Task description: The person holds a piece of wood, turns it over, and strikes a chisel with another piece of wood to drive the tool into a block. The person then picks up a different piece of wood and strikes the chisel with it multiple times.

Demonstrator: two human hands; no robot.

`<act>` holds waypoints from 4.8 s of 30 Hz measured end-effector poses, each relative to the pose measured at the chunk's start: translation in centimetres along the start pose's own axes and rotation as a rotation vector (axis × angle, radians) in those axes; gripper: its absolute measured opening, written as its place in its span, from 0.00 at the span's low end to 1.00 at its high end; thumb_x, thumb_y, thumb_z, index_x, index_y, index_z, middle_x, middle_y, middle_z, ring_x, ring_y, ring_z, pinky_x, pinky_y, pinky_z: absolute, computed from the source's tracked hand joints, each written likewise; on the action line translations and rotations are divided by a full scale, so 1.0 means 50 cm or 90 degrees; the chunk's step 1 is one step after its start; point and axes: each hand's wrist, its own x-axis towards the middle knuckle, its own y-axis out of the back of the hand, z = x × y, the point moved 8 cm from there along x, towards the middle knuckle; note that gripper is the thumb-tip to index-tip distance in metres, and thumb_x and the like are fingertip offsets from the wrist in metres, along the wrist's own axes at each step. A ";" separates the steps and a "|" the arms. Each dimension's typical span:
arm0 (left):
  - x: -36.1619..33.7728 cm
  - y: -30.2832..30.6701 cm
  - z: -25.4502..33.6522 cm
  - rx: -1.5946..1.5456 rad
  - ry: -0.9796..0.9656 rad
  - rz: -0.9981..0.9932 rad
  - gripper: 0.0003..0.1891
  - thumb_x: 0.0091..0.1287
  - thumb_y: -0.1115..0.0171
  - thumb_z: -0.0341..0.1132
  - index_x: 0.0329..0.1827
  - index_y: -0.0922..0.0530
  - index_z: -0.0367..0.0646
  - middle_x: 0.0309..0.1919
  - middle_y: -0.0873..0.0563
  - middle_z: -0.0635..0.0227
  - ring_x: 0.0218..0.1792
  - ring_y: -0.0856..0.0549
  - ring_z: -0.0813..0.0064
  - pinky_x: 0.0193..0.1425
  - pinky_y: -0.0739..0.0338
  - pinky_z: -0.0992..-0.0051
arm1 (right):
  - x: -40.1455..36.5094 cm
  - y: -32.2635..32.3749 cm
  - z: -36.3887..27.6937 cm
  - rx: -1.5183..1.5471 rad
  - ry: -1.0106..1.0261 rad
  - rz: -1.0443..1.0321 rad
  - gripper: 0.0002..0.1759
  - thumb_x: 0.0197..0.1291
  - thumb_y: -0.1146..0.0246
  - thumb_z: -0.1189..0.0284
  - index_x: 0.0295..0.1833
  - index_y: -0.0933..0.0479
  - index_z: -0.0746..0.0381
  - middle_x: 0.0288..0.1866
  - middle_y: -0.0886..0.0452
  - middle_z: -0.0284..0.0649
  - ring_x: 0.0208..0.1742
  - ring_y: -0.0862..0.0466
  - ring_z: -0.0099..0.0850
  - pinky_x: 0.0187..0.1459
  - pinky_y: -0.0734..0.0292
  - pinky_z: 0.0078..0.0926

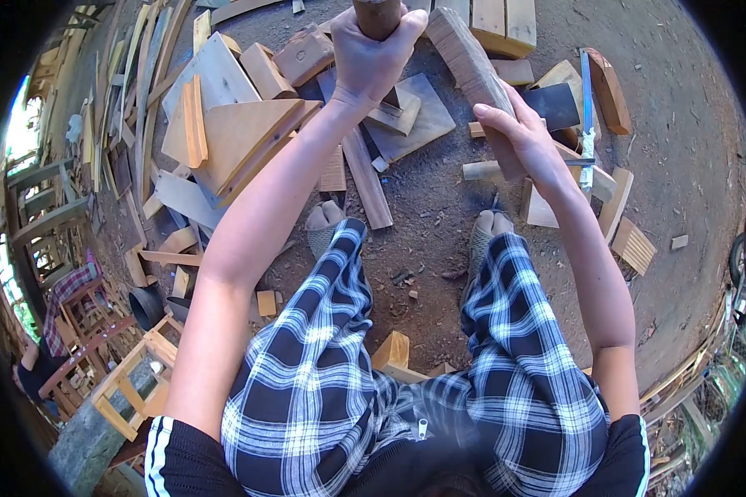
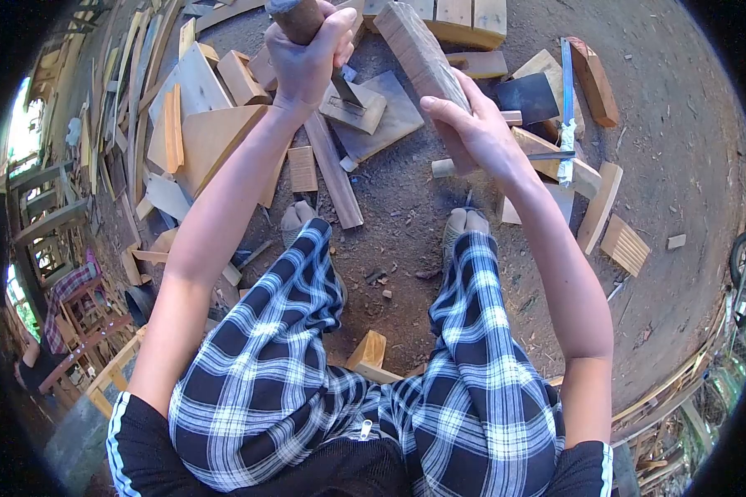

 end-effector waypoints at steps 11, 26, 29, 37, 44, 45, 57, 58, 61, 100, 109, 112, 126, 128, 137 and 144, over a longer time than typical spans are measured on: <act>-0.017 -0.013 0.028 0.051 -0.078 -0.024 0.10 0.65 0.34 0.28 0.25 0.25 0.45 0.17 0.25 0.80 0.18 0.26 0.88 0.21 0.34 0.80 | -0.031 0.026 -0.246 -0.088 0.198 0.040 0.46 0.60 0.36 0.43 0.75 0.35 0.62 0.62 0.22 0.50 0.64 0.23 0.40 0.66 0.32 0.38; -0.024 0.007 -0.005 -0.006 -0.039 -0.033 0.08 0.59 0.31 0.31 0.27 0.21 0.39 0.22 0.18 0.76 0.25 0.21 0.86 0.32 0.25 0.79 | -0.075 -0.006 -0.433 -0.365 0.263 -0.035 0.45 0.61 0.37 0.62 0.79 0.47 0.68 0.40 0.16 0.54 0.30 0.14 0.32 0.38 0.12 0.33; -0.023 0.003 0.034 -0.021 -0.121 0.008 0.05 0.59 0.32 0.30 0.31 0.19 0.37 0.24 0.15 0.74 0.28 0.18 0.86 0.33 0.24 0.78 | -0.078 -0.023 -0.408 -0.565 0.268 -0.037 0.45 0.62 0.37 0.62 0.79 0.48 0.68 0.43 0.15 0.54 0.33 0.13 0.34 0.43 0.12 0.32; -0.029 -0.001 0.038 -0.017 -0.121 0.019 0.06 0.59 0.32 0.30 0.30 0.19 0.37 0.22 0.16 0.75 0.25 0.19 0.86 0.32 0.25 0.79 | -0.059 -0.026 -0.361 -0.393 0.234 -0.142 0.51 0.59 0.35 0.58 0.82 0.53 0.59 0.50 0.15 0.56 0.45 0.12 0.42 0.56 0.17 0.42; -0.015 0.009 -0.030 -0.083 0.018 -0.006 0.11 0.61 0.31 0.32 0.22 0.24 0.43 0.18 0.21 0.79 0.22 0.22 0.88 0.28 0.28 0.81 | -0.005 0.026 -0.203 -0.172 0.239 0.055 0.46 0.59 0.36 0.43 0.74 0.33 0.62 0.60 0.21 0.51 0.64 0.22 0.42 0.66 0.31 0.39; -0.015 0.010 -0.028 -0.104 0.030 0.015 0.08 0.63 0.32 0.29 0.27 0.24 0.42 0.18 0.22 0.76 0.19 0.24 0.86 0.25 0.29 0.81 | -0.002 0.031 -0.186 -0.144 0.229 0.070 0.46 0.59 0.36 0.43 0.75 0.34 0.62 0.63 0.23 0.51 0.67 0.24 0.42 0.68 0.34 0.38; 0.014 0.069 -0.036 -0.219 0.065 0.101 0.08 0.64 0.34 0.27 0.33 0.27 0.45 0.17 0.25 0.71 0.16 0.26 0.80 0.24 0.29 0.74 | -0.004 0.017 -0.078 -0.073 0.108 0.005 0.51 0.58 0.34 0.42 0.79 0.41 0.58 0.68 0.27 0.53 0.70 0.26 0.42 0.70 0.33 0.40; 0.013 0.067 -0.036 -0.219 0.066 0.100 0.08 0.64 0.34 0.27 0.33 0.27 0.45 0.17 0.25 0.71 0.16 0.26 0.80 0.24 0.29 0.74 | -0.002 0.016 -0.074 -0.076 0.102 -0.002 0.51 0.58 0.33 0.43 0.79 0.41 0.59 0.68 0.27 0.53 0.70 0.26 0.41 0.70 0.33 0.40; 0.009 0.051 -0.024 -0.207 0.054 0.073 0.07 0.64 0.35 0.26 0.34 0.27 0.44 0.17 0.25 0.70 0.16 0.26 0.79 0.24 0.29 0.74 | -0.002 0.009 -0.069 -0.055 0.097 -0.004 0.51 0.58 0.34 0.43 0.79 0.42 0.59 0.68 0.27 0.52 0.69 0.26 0.41 0.70 0.33 0.40; -0.014 0.010 -0.007 -0.139 -0.002 -0.023 0.06 0.66 0.34 0.27 0.33 0.24 0.42 0.16 0.24 0.73 0.16 0.25 0.84 0.22 0.28 0.79 | 0.000 -0.003 -0.006 -0.068 0.040 -0.032 0.53 0.58 0.33 0.42 0.80 0.45 0.60 0.70 0.29 0.53 0.70 0.27 0.42 0.69 0.31 0.41; -0.010 0.015 -0.012 -0.119 -0.008 -0.020 0.06 0.66 0.33 0.28 0.32 0.23 0.42 0.17 0.23 0.74 0.16 0.25 0.85 0.23 0.27 0.80 | -0.002 0.000 -0.003 -0.077 0.027 -0.022 0.53 0.58 0.33 0.41 0.80 0.45 0.60 0.70 0.30 0.54 0.70 0.28 0.44 0.69 0.32 0.43; -0.012 0.012 -0.012 -0.100 0.003 -0.025 0.06 0.66 0.34 0.28 0.32 0.23 0.42 0.17 0.23 0.73 0.16 0.24 0.85 0.23 0.28 0.80 | -0.002 0.000 -0.001 -0.072 0.025 -0.021 0.54 0.58 0.33 0.41 0.80 0.44 0.60 0.71 0.30 0.55 0.70 0.28 0.44 0.70 0.32 0.44; -0.032 0.021 -0.013 -0.042 0.006 0.011 0.10 0.61 0.31 0.32 0.24 0.21 0.42 0.19 0.19 0.78 0.23 0.20 0.88 0.30 0.27 0.81 | -0.094 0.031 -0.425 0.023 0.364 -0.069 0.48 0.59 0.37 0.54 0.80 0.47 0.61 0.62 0.22 0.57 0.58 0.18 0.43 0.59 0.22 0.41; -0.033 0.022 0.015 -0.040 -0.046 0.032 0.09 0.60 0.31 0.31 0.25 0.21 0.41 0.20 0.18 0.77 0.23 0.20 0.87 0.30 0.26 0.81 | -0.113 0.014 -0.464 0.077 0.561 -0.063 0.47 0.60 0.38 0.61 0.81 0.49 0.63 0.58 0.20 0.58 0.55 0.15 0.43 0.55 0.19 0.40; -0.049 0.038 0.030 0.031 -0.191 0.095 0.05 0.57 0.29 0.28 0.30 0.17 0.35 0.26 0.12 0.70 0.29 0.14 0.82 0.35 0.22 0.77 | -0.089 -0.027 -0.432 -0.221 0.302 -0.147 0.48 0.63 0.36 0.59 0.80 0.52 0.68 0.52 0.16 0.58 0.39 0.10 0.42 0.49 0.13 0.38; -0.037 0.022 0.039 0.022 -0.149 0.016 0.09 0.60 0.30 0.29 0.25 0.20 0.36 0.22 0.15 0.75 0.23 0.20 0.88 0.29 0.27 0.81 | -0.080 -0.061 -0.355 -0.272 0.277 0.005 0.47 0.60 0.38 0.57 0.81 0.49 0.63 0.53 0.17 0.57 0.52 0.14 0.45 0.57 0.21 0.35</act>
